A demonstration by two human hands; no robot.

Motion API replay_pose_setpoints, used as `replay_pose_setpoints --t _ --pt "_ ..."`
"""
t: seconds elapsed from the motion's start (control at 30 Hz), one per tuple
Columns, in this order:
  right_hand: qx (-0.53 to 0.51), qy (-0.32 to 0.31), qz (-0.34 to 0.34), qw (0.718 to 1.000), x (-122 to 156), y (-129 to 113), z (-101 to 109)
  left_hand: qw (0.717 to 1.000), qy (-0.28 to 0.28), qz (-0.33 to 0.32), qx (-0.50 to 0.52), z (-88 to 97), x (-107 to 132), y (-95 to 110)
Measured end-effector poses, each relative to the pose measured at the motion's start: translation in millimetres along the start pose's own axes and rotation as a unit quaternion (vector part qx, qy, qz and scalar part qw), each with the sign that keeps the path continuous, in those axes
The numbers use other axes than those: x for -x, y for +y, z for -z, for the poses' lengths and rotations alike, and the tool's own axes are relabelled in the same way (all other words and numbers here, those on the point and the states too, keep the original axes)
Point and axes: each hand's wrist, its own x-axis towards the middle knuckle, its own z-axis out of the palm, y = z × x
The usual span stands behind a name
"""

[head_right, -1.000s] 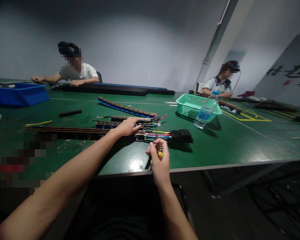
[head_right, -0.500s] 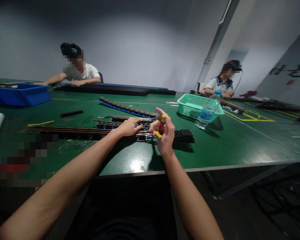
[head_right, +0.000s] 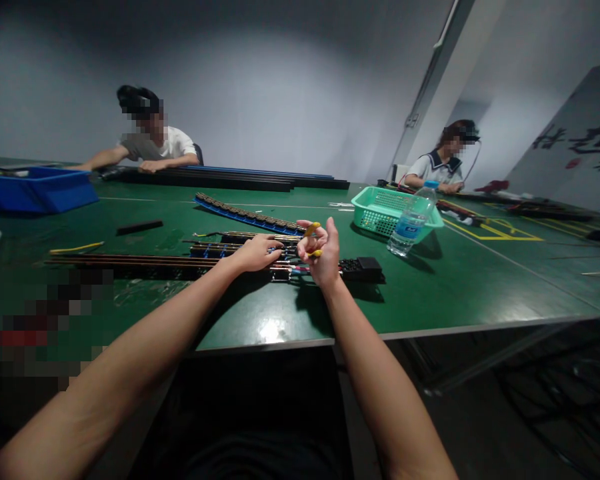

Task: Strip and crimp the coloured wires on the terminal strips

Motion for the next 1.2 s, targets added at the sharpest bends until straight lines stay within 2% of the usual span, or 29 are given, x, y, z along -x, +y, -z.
replay_pose_setpoints --t 0.13,0.23,0.3,0.4,0.47,0.5,0.57,0.63,0.7,0.77,0.87,1.03,1.2 --pt "0.101 -0.029 0.011 0.994 4 9 -11 1.0 0.007 -0.009 0.006 0.1 1 0" --pt "0.202 -0.068 0.018 0.977 8 16 -16 1.0 0.011 -0.008 0.017 -0.1 1 0" --pt "0.28 -0.108 0.028 0.954 11 19 -17 1.0 0.005 -0.008 0.014 -0.2 1 -2" --pt "0.385 -0.177 0.076 0.903 16 22 -18 1.0 -0.004 -0.008 0.005 0.3 -1 -3" --pt "0.41 -0.195 0.094 0.886 18 24 -19 1.0 -0.01 -0.004 0.002 1.3 -1 -2" --pt "0.399 -0.189 0.089 0.893 18 25 -20 1.0 -0.011 -0.004 0.001 1.9 0 -2" --pt "0.334 -0.141 0.056 0.93 15 26 -20 1.0 -0.01 -0.006 0.004 2.7 1 0" --pt "0.23 -0.051 0.026 0.972 11 25 -20 1.0 -0.002 -0.004 0.011 2.6 2 1" --pt "0.115 0.035 0.015 0.993 5 21 -17 1.0 0.005 -0.005 0.014 1.8 3 1" --pt "0.017 0.08 0.018 0.996 2 13 -12 1.0 0.01 -0.012 0.011 0.8 2 0" --pt "-0.065 0.093 0.046 0.992 3 -1 -4 1.0 0.011 -0.015 0.007 0.5 1 0" --pt "-0.038 0.089 0.126 0.987 9 -9 -7 1.0 -0.001 -0.01 0.002 2.4 2 2" --pt "0.006 0.085 0.093 0.992 4 2 -12 1.0 -0.005 -0.001 -0.001 1.9 2 2"
